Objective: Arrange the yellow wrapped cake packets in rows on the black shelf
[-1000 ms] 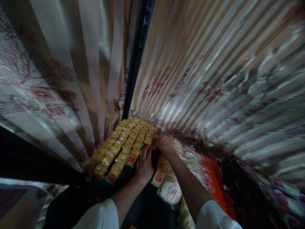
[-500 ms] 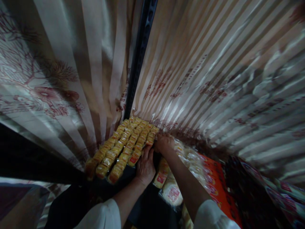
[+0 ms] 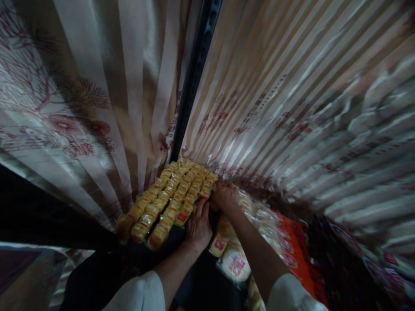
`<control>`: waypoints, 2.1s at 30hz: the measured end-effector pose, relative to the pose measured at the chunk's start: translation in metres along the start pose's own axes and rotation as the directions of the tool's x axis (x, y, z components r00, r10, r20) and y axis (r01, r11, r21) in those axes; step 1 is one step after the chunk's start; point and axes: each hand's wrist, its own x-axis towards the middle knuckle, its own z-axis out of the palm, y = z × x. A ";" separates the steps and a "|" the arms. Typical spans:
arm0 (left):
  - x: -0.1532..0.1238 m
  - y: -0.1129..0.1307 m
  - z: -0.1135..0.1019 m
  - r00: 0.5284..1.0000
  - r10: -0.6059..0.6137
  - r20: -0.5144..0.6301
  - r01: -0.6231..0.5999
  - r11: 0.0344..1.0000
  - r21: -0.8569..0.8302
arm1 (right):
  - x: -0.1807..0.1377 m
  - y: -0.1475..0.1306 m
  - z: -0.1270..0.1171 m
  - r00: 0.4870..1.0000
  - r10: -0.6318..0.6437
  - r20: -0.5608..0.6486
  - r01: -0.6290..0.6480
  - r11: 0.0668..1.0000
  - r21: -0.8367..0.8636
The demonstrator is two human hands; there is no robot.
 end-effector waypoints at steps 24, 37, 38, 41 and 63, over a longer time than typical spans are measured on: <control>-0.035 -0.002 -0.017 0.991 0.130 0.023 -0.126 0.984 -0.123 | -0.053 -0.002 -0.034 0.973 -0.080 -0.218 0.142 0.948 0.286; -0.032 -0.011 -0.008 0.987 -0.021 0.158 0.044 0.989 -0.144 | -0.054 -0.026 0.003 0.937 -0.093 -0.337 0.230 0.889 0.396; -0.033 -0.011 -0.009 0.990 -0.019 0.141 0.041 0.987 -0.152 | -0.053 -0.024 0.008 0.926 -0.093 -0.367 0.259 0.862 0.435; -0.033 -0.012 -0.010 0.995 0.006 0.096 0.011 0.985 -0.172 | -0.053 -0.020 0.020 0.905 -0.043 -0.424 0.297 0.777 0.555; -0.031 -0.012 -0.008 0.995 0.020 0.098 -0.001 0.981 -0.193 | -0.054 -0.035 0.001 0.987 -0.001 -0.164 0.065 0.918 0.390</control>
